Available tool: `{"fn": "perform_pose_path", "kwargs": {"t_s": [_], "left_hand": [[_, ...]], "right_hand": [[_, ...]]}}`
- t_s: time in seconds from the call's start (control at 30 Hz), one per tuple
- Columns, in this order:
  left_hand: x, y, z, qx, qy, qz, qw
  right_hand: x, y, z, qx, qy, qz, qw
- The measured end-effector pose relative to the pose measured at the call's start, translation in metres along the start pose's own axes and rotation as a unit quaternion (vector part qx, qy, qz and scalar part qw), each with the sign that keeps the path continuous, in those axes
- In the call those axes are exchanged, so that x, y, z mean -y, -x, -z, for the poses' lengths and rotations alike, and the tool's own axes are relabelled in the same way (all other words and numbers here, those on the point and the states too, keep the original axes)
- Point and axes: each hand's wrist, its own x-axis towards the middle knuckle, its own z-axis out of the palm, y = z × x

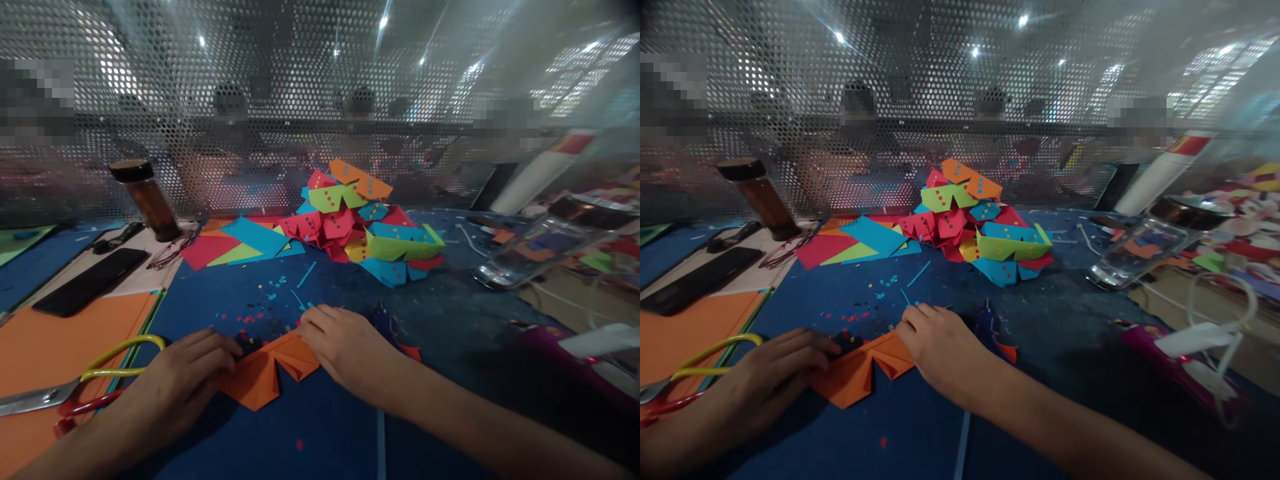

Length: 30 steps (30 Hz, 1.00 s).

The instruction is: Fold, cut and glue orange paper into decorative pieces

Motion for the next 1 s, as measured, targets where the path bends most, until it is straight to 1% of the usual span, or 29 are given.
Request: {"fn": "perform_pose_path", "kwargs": {"t_s": [0.17,0.27,0.4,0.57,0.73,0.83,1.0], "left_hand": [[-0.0016,-0.0032,-0.0048,-0.046,-0.039,0.034,0.998],[-0.0022,-0.0039,-0.0073,-0.052,-0.058,0.042,0.996],[-0.0032,-0.0032,-0.0084,-0.042,-0.052,0.063,0.996],[-0.0031,-0.002,-0.0093,-0.023,-0.041,0.088,0.995],[-0.0026,-0.0017,-0.0088,-0.012,-0.029,0.087,0.996],[-0.0019,-0.002,-0.0074,-0.008,-0.022,0.089,0.996],[-0.0018,-0.003,-0.0059,-0.003,0.011,0.104,0.994]], "right_hand": [[0.0009,-0.001,0.002,-0.01,-0.018,-0.008,1.0],[0.0018,-0.001,0.0009,-0.022,-0.016,-0.014,1.0],[0.0021,-0.0006,-0.0019,-0.031,0.015,-0.029,0.999],[0.001,-0.001,-0.0051,-0.021,0.045,-0.039,0.998],[0.0001,-0.0024,-0.0059,-0.017,0.057,-0.038,0.998],[-0.0006,-0.0023,-0.006,-0.03,0.039,-0.045,0.998],[-0.0027,-0.0015,-0.0047,-0.038,-0.043,-0.062,0.996]]}}
